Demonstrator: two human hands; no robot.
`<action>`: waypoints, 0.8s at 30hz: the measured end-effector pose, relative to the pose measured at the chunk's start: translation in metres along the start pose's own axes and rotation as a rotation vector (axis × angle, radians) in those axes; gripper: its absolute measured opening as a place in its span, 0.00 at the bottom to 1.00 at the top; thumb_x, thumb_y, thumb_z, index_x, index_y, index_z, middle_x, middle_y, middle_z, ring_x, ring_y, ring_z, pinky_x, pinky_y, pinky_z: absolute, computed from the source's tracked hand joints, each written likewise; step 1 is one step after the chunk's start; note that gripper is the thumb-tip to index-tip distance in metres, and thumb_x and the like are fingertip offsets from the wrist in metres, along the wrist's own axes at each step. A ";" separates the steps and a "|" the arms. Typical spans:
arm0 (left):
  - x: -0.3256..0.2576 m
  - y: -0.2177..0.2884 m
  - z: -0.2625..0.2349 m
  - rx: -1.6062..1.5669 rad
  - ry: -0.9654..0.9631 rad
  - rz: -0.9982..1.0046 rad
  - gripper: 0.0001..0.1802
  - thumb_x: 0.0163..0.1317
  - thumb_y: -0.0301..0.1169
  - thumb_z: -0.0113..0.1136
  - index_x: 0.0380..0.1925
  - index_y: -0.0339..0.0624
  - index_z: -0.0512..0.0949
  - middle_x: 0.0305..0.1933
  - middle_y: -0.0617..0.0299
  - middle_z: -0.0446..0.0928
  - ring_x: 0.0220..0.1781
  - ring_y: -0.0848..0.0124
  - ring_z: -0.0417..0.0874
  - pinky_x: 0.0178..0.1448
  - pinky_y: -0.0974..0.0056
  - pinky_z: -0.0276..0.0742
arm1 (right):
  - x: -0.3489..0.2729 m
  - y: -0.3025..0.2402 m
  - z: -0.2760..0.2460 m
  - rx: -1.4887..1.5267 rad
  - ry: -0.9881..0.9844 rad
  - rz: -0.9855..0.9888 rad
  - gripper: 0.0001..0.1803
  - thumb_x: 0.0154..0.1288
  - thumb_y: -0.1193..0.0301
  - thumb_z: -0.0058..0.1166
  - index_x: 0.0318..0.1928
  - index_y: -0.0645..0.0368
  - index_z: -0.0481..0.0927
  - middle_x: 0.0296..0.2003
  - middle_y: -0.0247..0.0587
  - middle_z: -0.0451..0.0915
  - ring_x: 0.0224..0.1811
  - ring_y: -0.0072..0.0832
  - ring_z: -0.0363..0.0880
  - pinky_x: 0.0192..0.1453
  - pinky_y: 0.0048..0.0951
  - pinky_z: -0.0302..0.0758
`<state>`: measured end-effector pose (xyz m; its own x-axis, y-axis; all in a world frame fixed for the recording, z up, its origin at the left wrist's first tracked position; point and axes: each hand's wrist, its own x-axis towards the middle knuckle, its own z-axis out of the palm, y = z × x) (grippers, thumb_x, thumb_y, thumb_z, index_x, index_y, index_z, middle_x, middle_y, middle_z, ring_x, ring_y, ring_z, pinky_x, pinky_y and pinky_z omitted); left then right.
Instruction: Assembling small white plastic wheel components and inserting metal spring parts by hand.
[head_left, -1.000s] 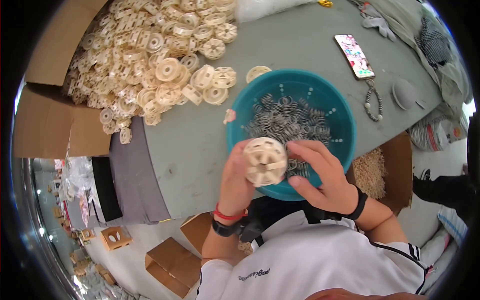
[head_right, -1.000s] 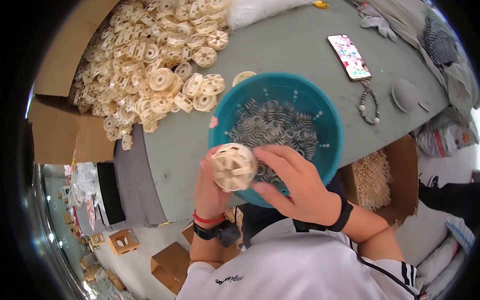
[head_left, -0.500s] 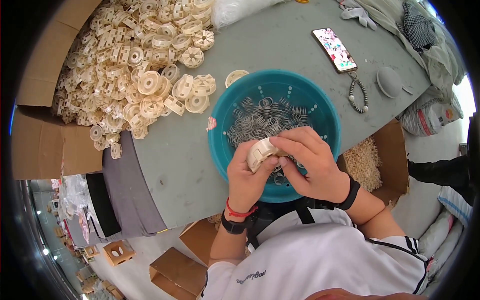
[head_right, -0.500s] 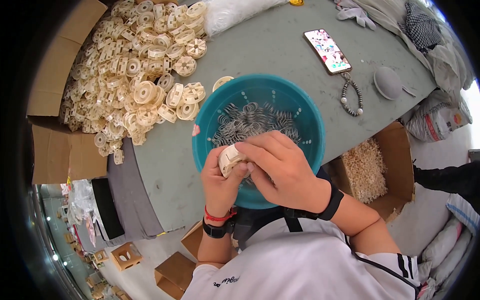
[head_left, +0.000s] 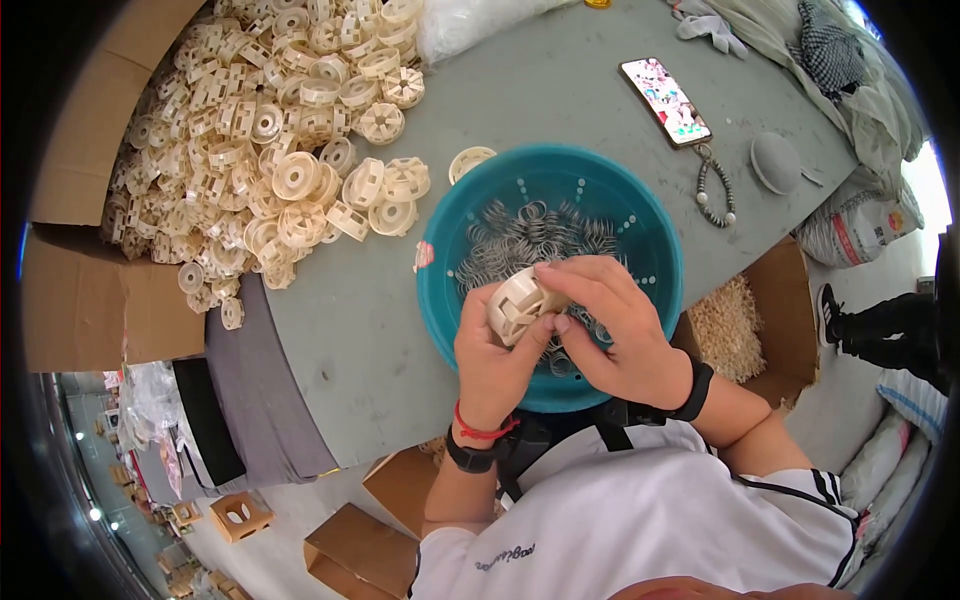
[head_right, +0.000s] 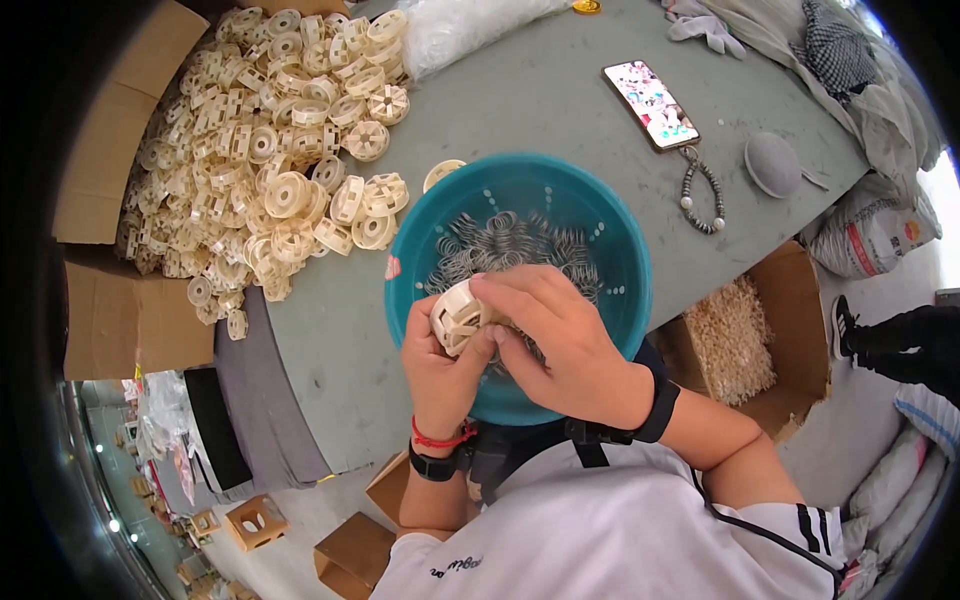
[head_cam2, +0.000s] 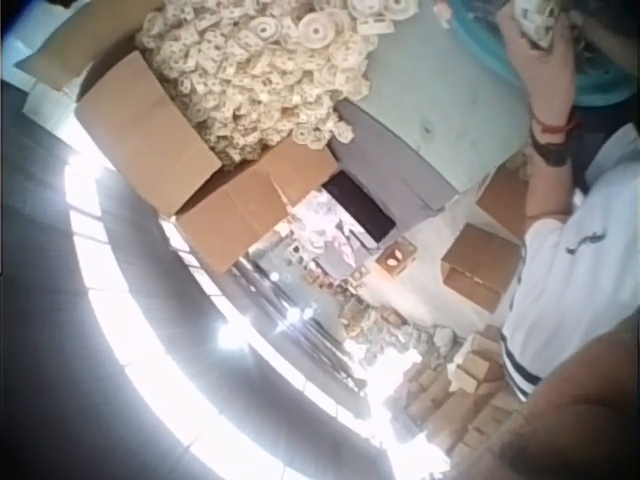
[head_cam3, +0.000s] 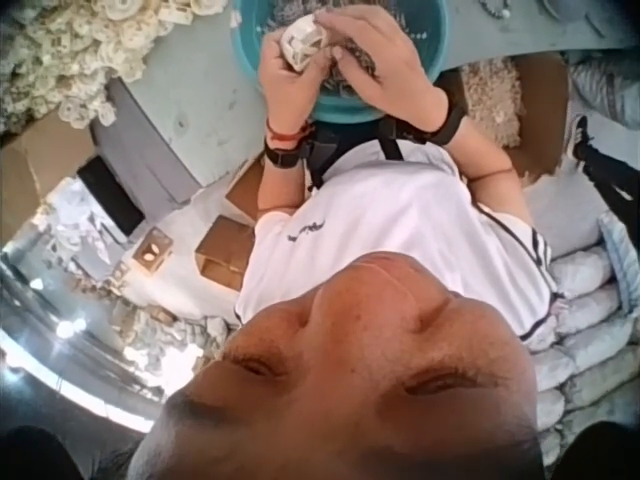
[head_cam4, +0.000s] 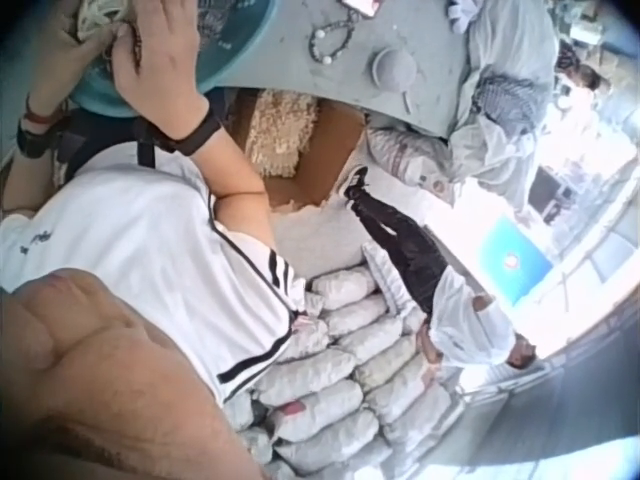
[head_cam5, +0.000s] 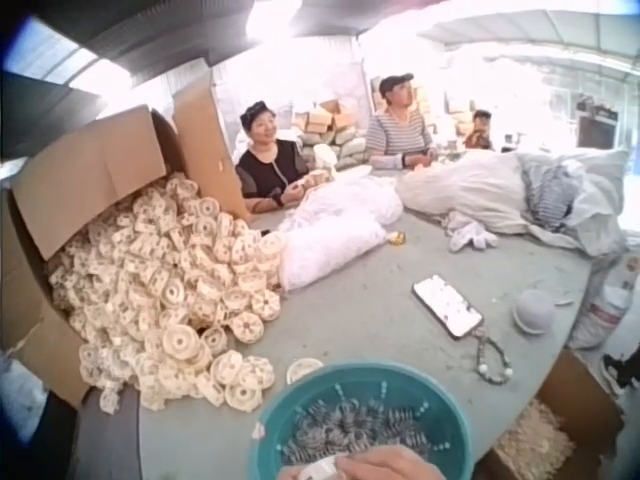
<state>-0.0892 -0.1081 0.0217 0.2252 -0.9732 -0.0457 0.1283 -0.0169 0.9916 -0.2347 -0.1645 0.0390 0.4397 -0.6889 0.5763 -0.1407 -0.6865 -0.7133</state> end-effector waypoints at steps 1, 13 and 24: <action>0.000 0.000 0.000 0.003 -0.005 0.009 0.19 0.56 0.25 0.65 0.45 0.36 0.69 0.40 0.64 0.75 0.39 0.81 0.74 0.41 0.74 0.73 | 0.001 -0.001 -0.001 -0.002 0.007 -0.007 0.24 0.50 0.84 0.52 0.51 0.66 0.73 0.45 0.49 0.76 0.46 0.44 0.75 0.51 0.38 0.73; 0.001 0.006 0.002 0.376 0.107 0.039 0.17 0.53 0.24 0.64 0.42 0.36 0.71 0.37 0.65 0.74 0.37 0.78 0.73 0.41 0.73 0.71 | -0.006 -0.005 0.006 -0.113 0.059 -0.064 0.20 0.46 0.79 0.57 0.45 0.62 0.76 0.41 0.45 0.75 0.41 0.41 0.76 0.45 0.36 0.75; 0.003 -0.001 -0.018 0.036 -0.167 0.004 0.17 0.67 0.42 0.53 0.41 0.39 0.67 0.34 0.64 0.72 0.29 0.78 0.71 0.30 0.73 0.67 | -0.006 0.017 0.004 0.203 0.093 0.334 0.07 0.64 0.71 0.47 0.40 0.61 0.73 0.36 0.48 0.72 0.38 0.46 0.75 0.42 0.39 0.73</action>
<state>-0.0714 -0.1073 0.0182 0.0620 -0.9978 -0.0243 0.0926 -0.0185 0.9955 -0.2368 -0.1712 0.0215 0.3157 -0.8910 0.3263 -0.0797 -0.3675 -0.9266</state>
